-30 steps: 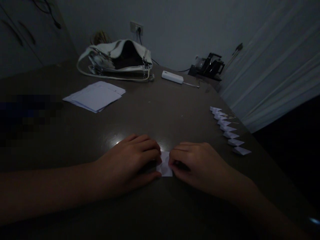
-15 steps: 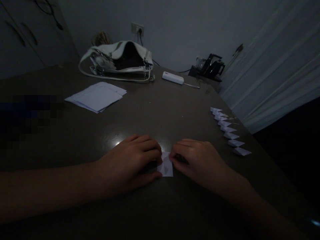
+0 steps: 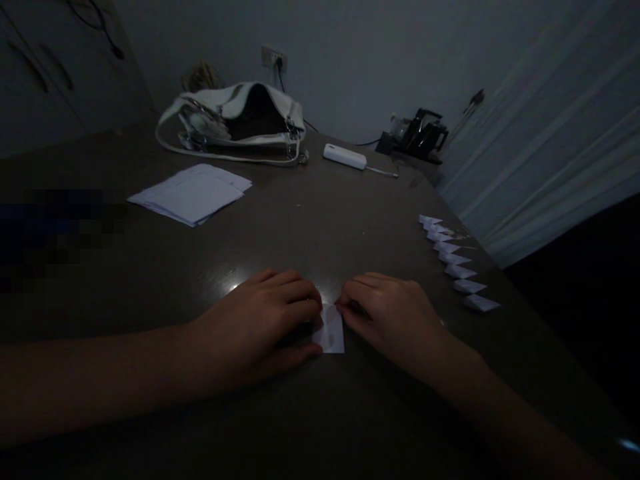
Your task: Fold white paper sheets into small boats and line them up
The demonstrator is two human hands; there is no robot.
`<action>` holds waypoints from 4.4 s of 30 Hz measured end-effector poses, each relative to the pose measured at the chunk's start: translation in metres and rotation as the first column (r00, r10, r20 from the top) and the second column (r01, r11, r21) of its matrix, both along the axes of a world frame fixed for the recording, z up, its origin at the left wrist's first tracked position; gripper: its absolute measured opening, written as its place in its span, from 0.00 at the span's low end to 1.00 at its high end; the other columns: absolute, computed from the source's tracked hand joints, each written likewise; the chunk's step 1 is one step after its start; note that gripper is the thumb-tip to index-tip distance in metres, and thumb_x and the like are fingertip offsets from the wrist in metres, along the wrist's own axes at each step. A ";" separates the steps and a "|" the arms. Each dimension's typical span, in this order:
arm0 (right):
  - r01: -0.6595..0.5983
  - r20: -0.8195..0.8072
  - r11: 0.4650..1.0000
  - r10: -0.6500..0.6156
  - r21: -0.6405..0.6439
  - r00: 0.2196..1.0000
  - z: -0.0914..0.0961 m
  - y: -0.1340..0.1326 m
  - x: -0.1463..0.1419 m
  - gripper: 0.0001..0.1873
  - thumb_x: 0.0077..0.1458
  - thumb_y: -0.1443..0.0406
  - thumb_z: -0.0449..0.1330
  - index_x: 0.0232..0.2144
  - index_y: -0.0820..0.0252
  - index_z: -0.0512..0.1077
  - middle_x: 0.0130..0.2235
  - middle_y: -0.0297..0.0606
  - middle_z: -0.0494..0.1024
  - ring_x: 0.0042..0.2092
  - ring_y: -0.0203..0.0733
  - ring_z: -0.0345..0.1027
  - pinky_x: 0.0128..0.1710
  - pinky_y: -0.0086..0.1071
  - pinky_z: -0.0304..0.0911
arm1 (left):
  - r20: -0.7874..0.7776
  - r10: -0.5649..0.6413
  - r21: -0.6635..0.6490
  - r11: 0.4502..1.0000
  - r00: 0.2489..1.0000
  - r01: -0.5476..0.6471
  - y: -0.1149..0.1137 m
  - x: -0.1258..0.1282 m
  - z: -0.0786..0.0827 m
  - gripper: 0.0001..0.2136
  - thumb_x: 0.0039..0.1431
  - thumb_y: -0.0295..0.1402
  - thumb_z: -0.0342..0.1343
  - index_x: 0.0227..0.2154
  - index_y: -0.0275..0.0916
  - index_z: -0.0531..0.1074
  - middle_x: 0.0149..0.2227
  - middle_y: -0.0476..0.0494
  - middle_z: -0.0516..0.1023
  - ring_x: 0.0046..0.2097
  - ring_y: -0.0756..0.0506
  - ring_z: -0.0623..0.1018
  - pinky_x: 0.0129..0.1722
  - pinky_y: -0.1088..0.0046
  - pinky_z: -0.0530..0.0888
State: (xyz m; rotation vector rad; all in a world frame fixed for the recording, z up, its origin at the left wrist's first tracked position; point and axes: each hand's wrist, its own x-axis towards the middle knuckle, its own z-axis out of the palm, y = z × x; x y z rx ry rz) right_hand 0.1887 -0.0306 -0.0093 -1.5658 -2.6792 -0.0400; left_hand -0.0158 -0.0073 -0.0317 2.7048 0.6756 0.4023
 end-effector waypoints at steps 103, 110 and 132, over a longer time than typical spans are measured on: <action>-0.144 -0.218 0.980 0.112 -0.139 0.969 -0.003 -0.001 0.006 0.07 0.57 0.64 0.57 0.37 0.58 0.73 0.36 0.36 0.75 0.39 0.40 0.65 0.38 0.32 0.60 | 0.157 -0.065 0.107 0.993 0.985 0.049 -0.003 -0.004 -0.013 0.08 0.63 0.28 0.47 0.36 0.37 0.72 0.36 0.43 0.75 0.37 0.47 0.72 0.36 0.71 0.67; -0.141 -0.219 0.982 0.111 -0.127 0.969 -0.002 -0.001 0.007 0.07 0.57 0.64 0.56 0.38 0.58 0.72 0.35 0.37 0.75 0.38 0.40 0.66 0.36 0.32 0.59 | 0.156 -0.075 0.015 0.997 0.985 0.074 -0.005 -0.006 -0.012 0.10 0.63 0.27 0.47 0.38 0.37 0.74 0.37 0.42 0.75 0.35 0.48 0.74 0.33 0.75 0.71; -0.132 -0.217 0.984 0.103 -0.122 0.971 -0.001 -0.002 0.005 0.07 0.56 0.66 0.57 0.39 0.57 0.72 0.35 0.36 0.74 0.38 0.40 0.66 0.35 0.31 0.59 | 0.161 -0.099 -0.037 0.994 0.982 0.107 -0.007 -0.005 -0.011 0.09 0.59 0.24 0.49 0.36 0.36 0.74 0.36 0.43 0.74 0.34 0.50 0.74 0.32 0.77 0.71</action>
